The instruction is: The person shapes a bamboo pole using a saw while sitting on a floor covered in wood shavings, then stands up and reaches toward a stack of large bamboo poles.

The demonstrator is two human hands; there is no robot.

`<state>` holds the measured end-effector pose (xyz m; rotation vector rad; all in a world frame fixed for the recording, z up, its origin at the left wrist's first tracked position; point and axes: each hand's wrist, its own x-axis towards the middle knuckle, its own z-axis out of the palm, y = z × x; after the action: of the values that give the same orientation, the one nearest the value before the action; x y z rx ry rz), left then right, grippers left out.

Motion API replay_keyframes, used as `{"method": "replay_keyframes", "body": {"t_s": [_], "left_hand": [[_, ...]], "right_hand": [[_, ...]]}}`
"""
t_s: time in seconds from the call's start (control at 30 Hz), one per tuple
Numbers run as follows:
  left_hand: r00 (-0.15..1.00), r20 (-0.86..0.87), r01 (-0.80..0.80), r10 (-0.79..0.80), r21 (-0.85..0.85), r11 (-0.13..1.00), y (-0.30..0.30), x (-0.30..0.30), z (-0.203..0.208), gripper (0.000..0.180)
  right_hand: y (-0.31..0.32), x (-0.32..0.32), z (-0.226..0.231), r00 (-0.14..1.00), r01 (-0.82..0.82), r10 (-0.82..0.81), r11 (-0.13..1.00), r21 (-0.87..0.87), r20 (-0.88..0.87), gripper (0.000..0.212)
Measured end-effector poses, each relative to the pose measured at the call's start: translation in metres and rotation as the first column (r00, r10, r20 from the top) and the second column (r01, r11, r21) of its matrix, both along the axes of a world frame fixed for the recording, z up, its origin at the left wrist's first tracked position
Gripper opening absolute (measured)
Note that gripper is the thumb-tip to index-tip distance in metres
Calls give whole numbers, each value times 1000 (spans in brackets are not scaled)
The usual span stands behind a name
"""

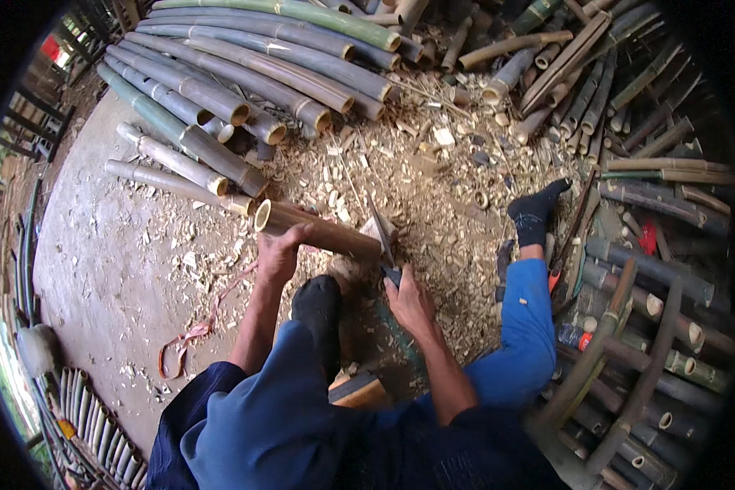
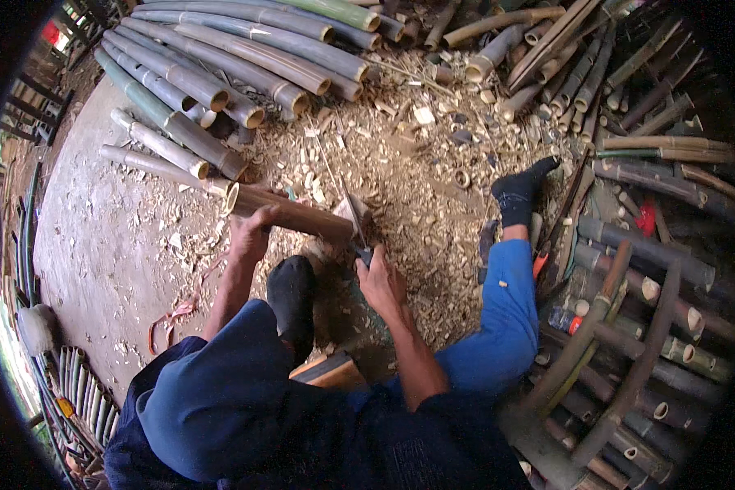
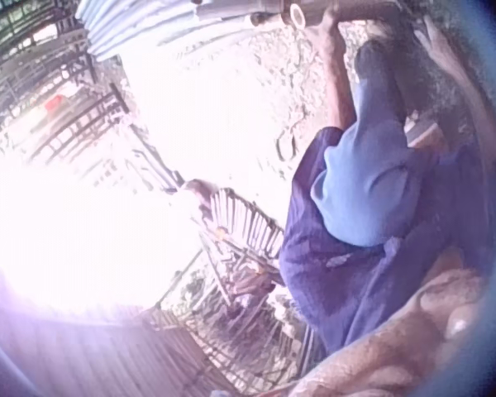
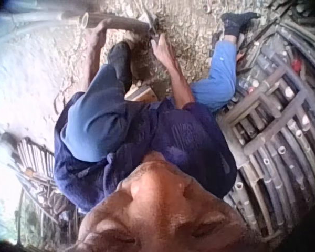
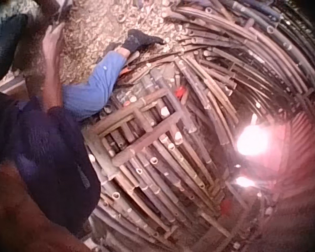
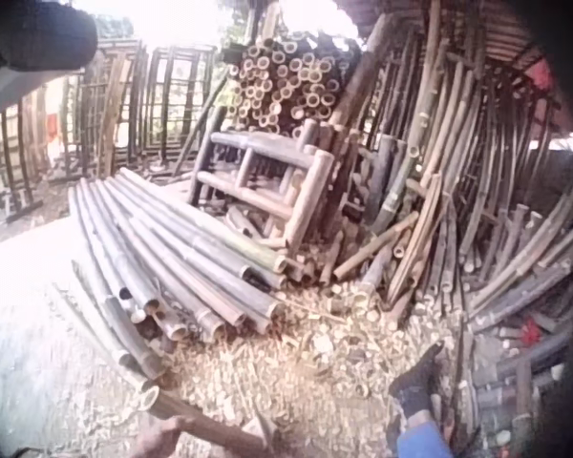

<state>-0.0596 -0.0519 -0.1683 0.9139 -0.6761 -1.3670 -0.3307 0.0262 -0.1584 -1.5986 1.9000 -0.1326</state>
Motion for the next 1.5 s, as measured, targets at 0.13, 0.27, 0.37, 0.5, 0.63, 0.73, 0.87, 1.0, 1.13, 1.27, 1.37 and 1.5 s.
{"method": "replay_keyframes", "body": {"t_s": [0.13,0.27,0.37,0.5,0.63,0.73,0.87,1.0,1.13,1.27,1.37,1.5], "left_hand": [[998,-21,64,-62,148,987,11,14,-3,56],[993,82,81,-91,115,990,9,13,-3,56],[989,63,126,-131,83,989,-3,5,2,60],[954,-175,-207,244,207,956,7,-15,-1,55],[909,-92,-352,406,351,868,7,-23,-12,50],[913,-70,-360,403,327,874,10,-27,-13,49],[925,-34,-363,378,205,909,7,-31,-11,47],[911,-156,-347,381,211,914,9,-7,28,38],[872,-32,-481,489,126,867,13,40,54,44],[878,-66,-456,474,184,871,36,59,56,44],[885,-41,-439,463,253,862,57,41,57,43],[905,-56,-398,423,245,884,66,21,14,45]], "right_hand": [[-5,13,57,989,-45,69,983,-177,133,40],[2,17,50,971,35,39,953,-302,236,37],[3,-5,-6,1000,-22,20,996,-86,-15,37],[-3,6,35,994,-52,59,995,-85,88,38],[-2,19,93,975,3,51,969,-247,215,32],[16,17,58,979,62,26,909,-411,204,32],[20,7,-2,998,48,-52,993,-107,-36,39],[16,2,9,995,47,-45,999,-15,87,43],[7,-5,-11,995,-104,105,994,-32,3,58],[7,2,-39,994,-79,83,995,52,-69,70],[2,6,-26,997,-69,72,993,91,-32,70],[8,5,-6,997,-57,53,996,65,59,60]]}}
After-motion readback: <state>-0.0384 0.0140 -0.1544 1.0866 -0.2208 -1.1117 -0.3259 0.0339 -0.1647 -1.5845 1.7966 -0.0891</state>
